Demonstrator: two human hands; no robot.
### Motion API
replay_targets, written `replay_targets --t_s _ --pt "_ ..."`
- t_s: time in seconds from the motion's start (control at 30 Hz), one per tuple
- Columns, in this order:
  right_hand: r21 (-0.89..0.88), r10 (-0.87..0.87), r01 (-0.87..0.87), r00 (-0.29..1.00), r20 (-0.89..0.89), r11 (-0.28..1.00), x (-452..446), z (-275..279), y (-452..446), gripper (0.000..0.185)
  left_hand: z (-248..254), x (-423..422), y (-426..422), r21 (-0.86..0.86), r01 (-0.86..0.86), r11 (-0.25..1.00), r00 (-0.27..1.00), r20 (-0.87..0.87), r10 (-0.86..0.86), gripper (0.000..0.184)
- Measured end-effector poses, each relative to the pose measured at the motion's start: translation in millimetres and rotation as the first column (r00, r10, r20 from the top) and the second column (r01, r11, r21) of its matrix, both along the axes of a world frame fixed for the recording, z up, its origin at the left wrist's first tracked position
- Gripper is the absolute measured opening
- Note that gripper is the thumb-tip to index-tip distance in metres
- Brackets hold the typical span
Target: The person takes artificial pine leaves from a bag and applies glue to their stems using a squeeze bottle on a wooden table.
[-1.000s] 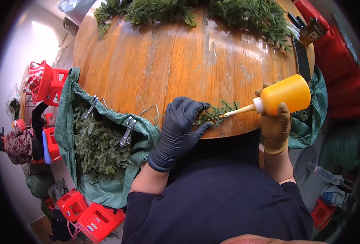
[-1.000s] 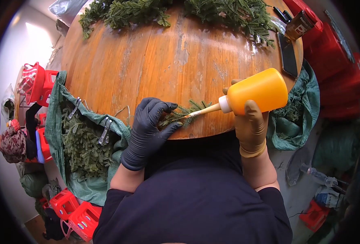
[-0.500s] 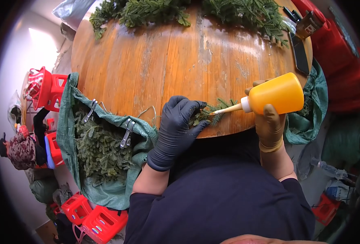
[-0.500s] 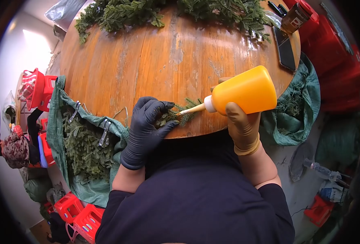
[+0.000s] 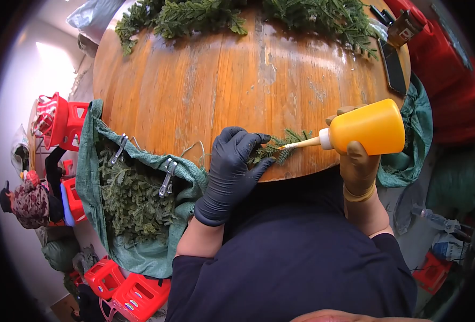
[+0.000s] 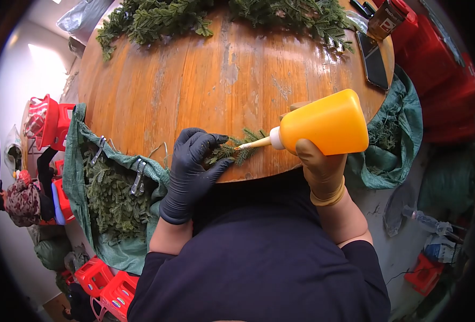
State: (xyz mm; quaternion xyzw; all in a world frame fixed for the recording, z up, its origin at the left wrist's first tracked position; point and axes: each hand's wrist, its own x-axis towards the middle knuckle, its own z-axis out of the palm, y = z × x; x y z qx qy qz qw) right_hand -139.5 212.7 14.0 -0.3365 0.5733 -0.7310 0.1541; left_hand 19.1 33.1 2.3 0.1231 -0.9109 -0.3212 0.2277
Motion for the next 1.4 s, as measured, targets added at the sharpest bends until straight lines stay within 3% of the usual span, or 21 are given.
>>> replay_targets --t_s 0.3,0.4,0.57,0.67,1.0,1.07,1.2,1.27,1.3,1.4 --pt "0.0 -0.051 0.051 0.993 -0.107 0.999 5.0 -0.3 6.2 0.051 -0.2 -0.6 0.7 0.001 -0.013 1.0 1.0 0.0 0.013 0.034" --pt "-0.082 -0.03 0.019 0.992 -0.125 0.996 7.1 -8.4 10.4 0.055 -0.5 -1.0 0.8 0.005 -0.022 1.0 1.0 0.002 0.022 0.033" --pt "-0.2 -0.09 0.094 0.996 0.026 0.975 15.5 -17.2 19.8 0.059 0.4 -1.7 2.7 0.016 -0.039 0.999 0.999 -0.028 0.039 0.032" --pt "-0.213 -0.103 0.099 0.995 -0.01 0.972 14.7 -20.3 19.5 0.059 -0.5 -2.3 3.2 0.046 -0.048 0.998 0.999 -0.013 0.049 0.032" --pt "-0.11 -0.045 0.035 0.995 -0.086 0.993 14.6 -15.0 13.7 0.057 -1.1 -3.3 2.1 0.02 -0.032 0.999 0.999 -0.007 0.032 0.031" --pt "-0.127 -0.097 0.095 0.995 -0.009 0.987 17.8 -15.3 13.6 0.057 -1.2 -3.3 2.3 0.02 -0.031 0.999 0.999 -0.009 0.031 0.031" --pt "-0.137 -0.132 0.125 0.991 -0.04 0.983 14.2 -16.3 16.7 0.056 -0.1 -4.0 2.7 0.005 -0.036 0.999 0.999 -0.009 0.036 0.029" --pt "-0.218 -0.184 0.16 0.978 -0.096 0.963 12.0 -13.9 15.9 0.037 0.2 -4.2 2.7 0.0 -0.036 0.999 0.999 -0.011 0.036 0.029" --pt "-0.22 -0.185 0.16 0.978 -0.096 0.962 11.6 -14.9 18.1 0.037 -0.5 -4.1 2.4 -0.003 -0.035 0.999 0.999 -0.008 0.035 0.029" --pt "-0.149 -0.145 0.135 0.987 -0.063 0.98 9.1 -19.5 27.8 0.054 -1.2 -4.2 2.1 -0.001 -0.032 1.0 0.999 -0.004 0.032 0.028"
